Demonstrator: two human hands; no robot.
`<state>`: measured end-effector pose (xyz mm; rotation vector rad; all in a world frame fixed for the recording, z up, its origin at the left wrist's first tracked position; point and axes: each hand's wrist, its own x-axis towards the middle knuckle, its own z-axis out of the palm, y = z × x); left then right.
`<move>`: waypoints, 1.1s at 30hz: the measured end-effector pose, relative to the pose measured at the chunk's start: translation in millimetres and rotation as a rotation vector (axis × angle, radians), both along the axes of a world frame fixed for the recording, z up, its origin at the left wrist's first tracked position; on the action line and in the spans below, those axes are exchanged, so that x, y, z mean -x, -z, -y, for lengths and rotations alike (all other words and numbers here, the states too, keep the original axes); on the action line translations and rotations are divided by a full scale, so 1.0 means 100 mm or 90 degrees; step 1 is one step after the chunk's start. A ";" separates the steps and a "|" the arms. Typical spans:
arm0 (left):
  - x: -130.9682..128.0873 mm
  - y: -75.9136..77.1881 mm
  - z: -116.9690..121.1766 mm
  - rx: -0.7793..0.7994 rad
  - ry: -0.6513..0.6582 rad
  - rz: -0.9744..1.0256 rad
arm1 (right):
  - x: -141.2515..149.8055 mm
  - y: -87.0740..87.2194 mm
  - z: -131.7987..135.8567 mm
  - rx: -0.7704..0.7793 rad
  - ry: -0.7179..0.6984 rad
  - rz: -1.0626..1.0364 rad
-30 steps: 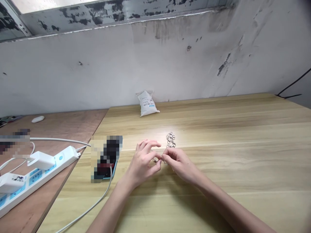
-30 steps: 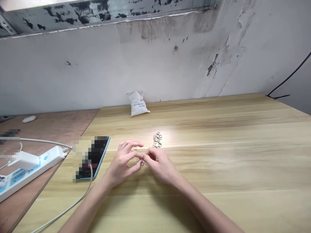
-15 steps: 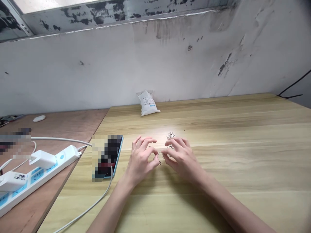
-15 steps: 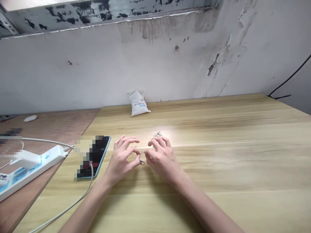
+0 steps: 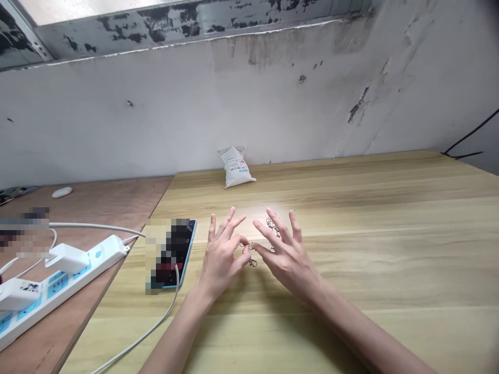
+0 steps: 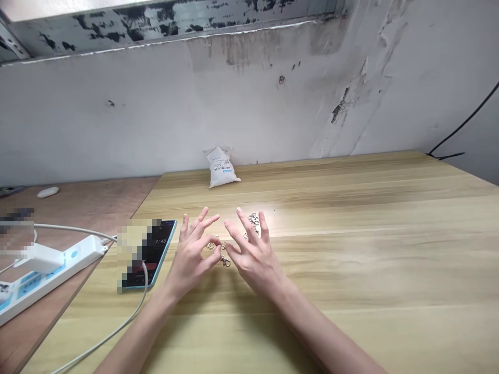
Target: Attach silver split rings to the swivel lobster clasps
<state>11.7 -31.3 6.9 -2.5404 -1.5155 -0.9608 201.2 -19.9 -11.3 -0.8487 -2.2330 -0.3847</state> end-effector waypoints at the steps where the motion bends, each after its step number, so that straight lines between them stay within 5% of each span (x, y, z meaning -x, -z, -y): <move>1: 0.01 0.00 0.00 0.007 0.004 0.006 | 0.01 0.00 0.01 0.009 0.003 -0.001; 11: -0.06 0.02 0.01 -0.103 0.068 -0.007 | -0.06 -0.01 -0.02 0.297 -0.010 -0.031; 15: -0.09 0.04 0.02 -0.136 0.082 -0.028 | -0.09 0.04 -0.07 0.333 -0.068 -0.046; 20: -0.07 0.03 0.01 -0.127 0.086 -0.036 | -0.10 0.07 -0.12 0.272 -0.066 -0.053; 26: -0.05 0.01 0.04 0.048 0.048 -0.010 | -0.07 -0.02 -0.07 0.104 -0.036 -0.010; 33: -0.01 0.06 0.02 0.102 0.073 -0.089 | 0.04 -0.07 0.04 0.046 -0.100 0.017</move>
